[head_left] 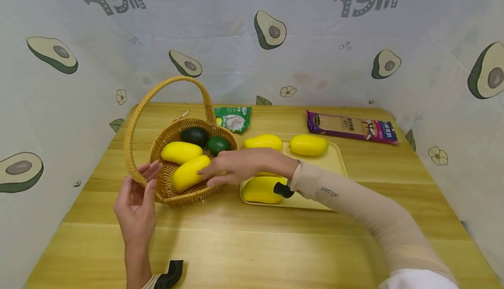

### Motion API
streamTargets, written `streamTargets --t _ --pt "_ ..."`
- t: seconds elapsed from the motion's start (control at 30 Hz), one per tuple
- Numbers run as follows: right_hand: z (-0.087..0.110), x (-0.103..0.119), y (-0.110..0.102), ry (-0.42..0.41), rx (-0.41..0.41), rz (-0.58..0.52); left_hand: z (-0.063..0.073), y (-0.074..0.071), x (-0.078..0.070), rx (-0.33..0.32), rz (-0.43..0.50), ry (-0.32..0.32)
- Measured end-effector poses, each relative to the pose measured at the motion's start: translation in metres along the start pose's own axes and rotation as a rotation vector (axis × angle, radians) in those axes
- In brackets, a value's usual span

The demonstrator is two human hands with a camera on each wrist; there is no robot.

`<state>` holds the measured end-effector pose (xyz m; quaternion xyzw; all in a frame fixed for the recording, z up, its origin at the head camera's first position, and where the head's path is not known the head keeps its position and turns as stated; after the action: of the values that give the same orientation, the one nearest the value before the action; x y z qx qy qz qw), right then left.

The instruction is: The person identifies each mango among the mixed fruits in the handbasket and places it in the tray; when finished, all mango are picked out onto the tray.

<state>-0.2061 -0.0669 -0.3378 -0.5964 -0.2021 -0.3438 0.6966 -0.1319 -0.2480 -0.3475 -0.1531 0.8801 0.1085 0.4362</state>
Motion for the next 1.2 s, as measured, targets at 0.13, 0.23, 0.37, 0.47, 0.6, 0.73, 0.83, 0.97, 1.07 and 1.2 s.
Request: streamTargets --t 0.13,0.23,0.37,0.47,0.6,0.73,0.83,0.97,1.07,1.2 --pt "-0.006 0.008 -0.021 -0.023 -0.037 -0.007 0.0 0.0 0.0 0.004 -0.007 0.0" --pt "-0.01 0.012 -0.043 -0.024 -0.058 0.019 0.0 0.0 -0.001 0.005 -0.008 0.0" --pt "-0.021 0.013 -0.069 -0.022 -0.09 0.041 -0.001 -0.001 -0.001 0.008 0.001 -0.001" --pt "-0.036 0.007 -0.082 -0.025 -0.125 0.038 -0.001 -0.001 -0.002 0.011 0.004 0.001" --pt "-0.063 -0.01 -0.088 -0.017 -0.146 0.033 -0.002 0.0 -0.003 0.011 0.003 0.003" --pt "-0.088 -0.029 -0.086 0.022 -0.126 0.038 -0.002 0.001 -0.002 0.013 -0.001 -0.001" --pt "-0.1 -0.04 -0.083 0.06 -0.11 0.039 -0.002 0.001 -0.002 0.016 -0.004 -0.006" --pt "-0.111 -0.048 -0.08 0.087 -0.085 0.054 -0.002 0.001 -0.001 0.019 -0.021 -0.007" --pt "-0.117 -0.052 -0.077 0.097 -0.076 0.064 -0.002 0.001 0.0 0.018 -0.029 -0.004" --pt "-0.122 -0.06 -0.074 0.158 -0.069 0.036 -0.002 0.0 0.0 0.016 -0.038 -0.005"
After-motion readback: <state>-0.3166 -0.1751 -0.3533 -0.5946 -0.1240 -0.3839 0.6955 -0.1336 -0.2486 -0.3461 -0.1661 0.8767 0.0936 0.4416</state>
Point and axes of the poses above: each hand's wrist, its own z-axis away from the middle knuckle, its own y-axis out of the palm, x = y × z, the point moved 10 cm from there along -z, towards the middle knuckle, and after that the axes turned 9 degrees about -z, right-handed, at the moved point
